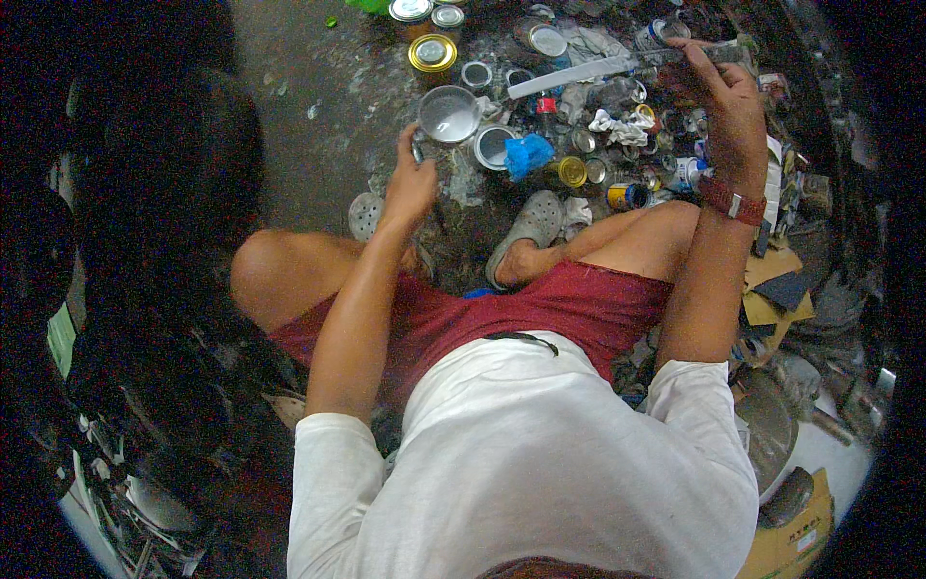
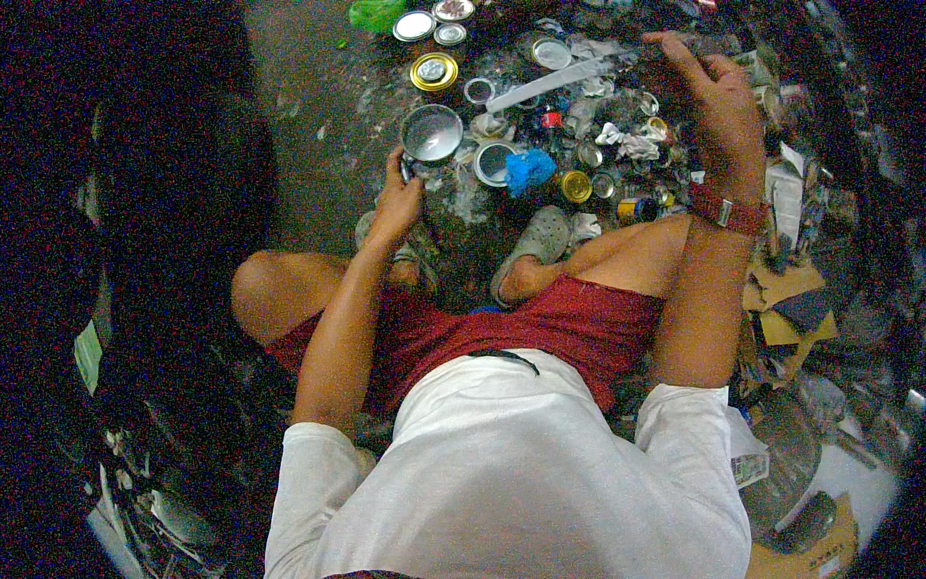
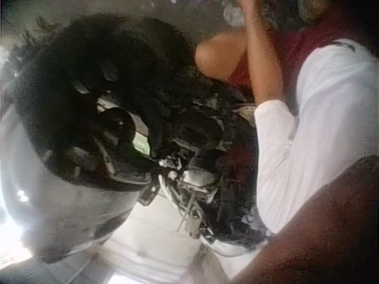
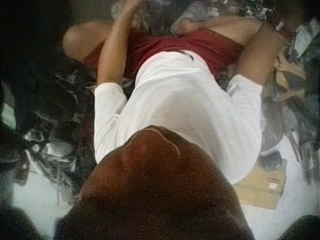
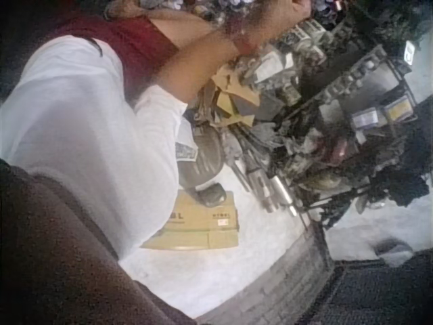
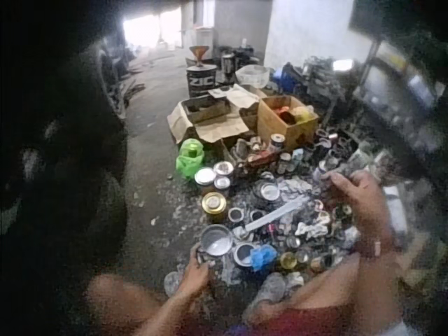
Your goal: The person sits on the floor and wipes the inside of several metal cans using a blue cloth. They pick up cans one at a time, wipe them, and place them back among the pile. The person also handles a plastic bottle and other debris while cleaning.
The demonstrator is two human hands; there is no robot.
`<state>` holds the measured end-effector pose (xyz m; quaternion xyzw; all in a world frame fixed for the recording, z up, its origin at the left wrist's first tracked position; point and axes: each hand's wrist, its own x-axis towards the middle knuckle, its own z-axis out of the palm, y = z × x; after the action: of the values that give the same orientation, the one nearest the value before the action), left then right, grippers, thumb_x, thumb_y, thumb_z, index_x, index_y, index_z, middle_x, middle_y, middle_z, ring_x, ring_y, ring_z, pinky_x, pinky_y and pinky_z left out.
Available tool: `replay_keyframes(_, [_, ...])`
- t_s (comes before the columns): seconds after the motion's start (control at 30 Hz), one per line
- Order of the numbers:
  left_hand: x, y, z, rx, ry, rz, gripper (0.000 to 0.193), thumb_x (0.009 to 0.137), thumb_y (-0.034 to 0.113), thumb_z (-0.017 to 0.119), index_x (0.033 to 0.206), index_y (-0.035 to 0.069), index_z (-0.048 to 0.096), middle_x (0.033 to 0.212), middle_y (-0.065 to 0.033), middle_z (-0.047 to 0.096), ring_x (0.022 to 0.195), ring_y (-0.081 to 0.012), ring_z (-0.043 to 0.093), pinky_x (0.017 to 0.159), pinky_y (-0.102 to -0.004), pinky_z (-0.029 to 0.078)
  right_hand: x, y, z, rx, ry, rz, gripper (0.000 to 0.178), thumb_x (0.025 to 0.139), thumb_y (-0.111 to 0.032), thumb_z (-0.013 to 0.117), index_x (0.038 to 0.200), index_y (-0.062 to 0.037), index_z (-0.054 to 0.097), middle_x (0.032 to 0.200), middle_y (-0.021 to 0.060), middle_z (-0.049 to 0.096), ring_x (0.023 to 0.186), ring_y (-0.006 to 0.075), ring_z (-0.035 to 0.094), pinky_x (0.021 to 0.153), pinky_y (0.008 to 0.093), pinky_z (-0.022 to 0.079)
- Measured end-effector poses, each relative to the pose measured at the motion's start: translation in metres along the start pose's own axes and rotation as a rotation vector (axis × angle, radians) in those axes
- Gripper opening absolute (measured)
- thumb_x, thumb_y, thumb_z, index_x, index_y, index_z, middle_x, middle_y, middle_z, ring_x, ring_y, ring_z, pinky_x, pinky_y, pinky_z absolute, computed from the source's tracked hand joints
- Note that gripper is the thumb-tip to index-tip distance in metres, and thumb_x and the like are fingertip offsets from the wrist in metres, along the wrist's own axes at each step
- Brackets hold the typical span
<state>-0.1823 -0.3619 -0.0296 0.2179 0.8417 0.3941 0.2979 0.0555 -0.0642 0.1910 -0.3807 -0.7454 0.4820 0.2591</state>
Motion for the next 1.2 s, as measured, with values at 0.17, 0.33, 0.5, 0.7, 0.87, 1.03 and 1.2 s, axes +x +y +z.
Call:
replay_keyframes(0.17, [-0.015,-0.006,-0.015,-0.025,0.071,-0.015,0.074,0.097,0.02,0.055,0.165,0.024,0.025,0.145,-0.0349,0.058,0.13,-0.0516,0.061,0.113,-0.0521,0.044,0.003,0.075,0.054,-0.303,-0.051,0.138,0.05,0.099,-0.052,0.072,0.11,-0.0048,0.083,0.086,0.0064,0.078,0.082,0.0158,0.073,0.077,0.0323,0.057])
replay_keyframes(0.33, [-0.042,-0.022,-0.011,-0.212,0.053,-0.057,0.074,0.099,0.014,0.053,0.167,0.011,0.023,0.153,-0.026,0.051,0.122,-0.0334,0.061,0.103,-0.0401,0.05,-0.051,0.161,0.16,-0.345,-0.078,-0.068,0.049,0.096,-0.042,0.07,0.098,0.0061,0.075,0.091,0.0303,0.074,0.09,0.05,0.072,0.082,0.0568,0.058])
replay_keyframes(0.5, [-0.093,-0.039,-0.015,-0.348,-0.003,-0.146,0.08,0.099,0.016,0.054,0.169,0.019,0.016,0.133,-0.0183,0.059,0.106,-0.0268,0.065,0.083,-0.0448,0.058,-0.107,0.205,0.205,-0.364,-0.092,0.164,0.042,0.096,-0.038,0.068,0.097,0.0039,0.075,0.101,0.0325,0.073,0.097,0.0507,0.071,0.088,0.058,0.056])
replay_keyframes(0.7, [-0.119,-0.028,-0.029,-0.235,0.004,-0.173,0.083,0.097,0.017,0.057,0.168,0.021,0.014,0.117,-0.0147,0.064,0.098,-0.0268,0.066,0.075,-0.0443,0.059,-0.128,0.179,0.198,-0.198,0.168,0.175,0.055,0.098,-0.035,0.069,0.134,0.005,0.059,0.129,0.0327,0.067,0.114,0.0478,0.069,0.099,0.0541,0.054])
replay_keyframes(0.87, [-0.118,-0.042,-0.033,-0.282,-0.062,-0.107,0.081,0.099,0.019,0.056,0.168,0.02,0.014,0.126,-0.0162,0.063,0.101,-0.0291,0.068,0.08,-0.0484,0.059,-0.164,0.073,0.134,0.375,0.166,0.015,0.065,0.096,-0.026,0.079,0.148,0.0004,0.05,0.135,0.0236,0.065,0.121,0.0295,0.069,0.09,0.0411,0.059])
replay_keyframes(1.03, [-0.113,-0.05,-0.035,-0.345,-0.134,-0.051,0.078,0.102,0.02,0.055,0.168,0.022,0.015,0.131,-0.0179,0.062,0.102,-0.0324,0.069,0.082,-0.0471,0.061,-0.219,0.037,-0.005,0.191,0.349,-0.23,0.051,0.1,-0.019,0.075,0.145,-0.0056,0.056,0.131,0.0111,0.069,0.109,0.0155,0.068,0.091,0.0328,0.058])
replay_keyframes(1.2, [-0.119,-0.032,-0.036,-0.308,-0.066,-0.08,0.073,0.102,0.021,0.056,0.165,0.022,0.021,0.133,-0.0181,0.062,0.106,-0.0334,0.069,0.083,-0.0473,0.062,-0.238,0.108,-0.104,0.053,0.703,-0.029,0.043,0.103,-0.014,0.07,0.143,-0.0042,0.06,0.132,0.0084,0.069,0.112,0.0152,0.066,0.099,0.0311,0.055])
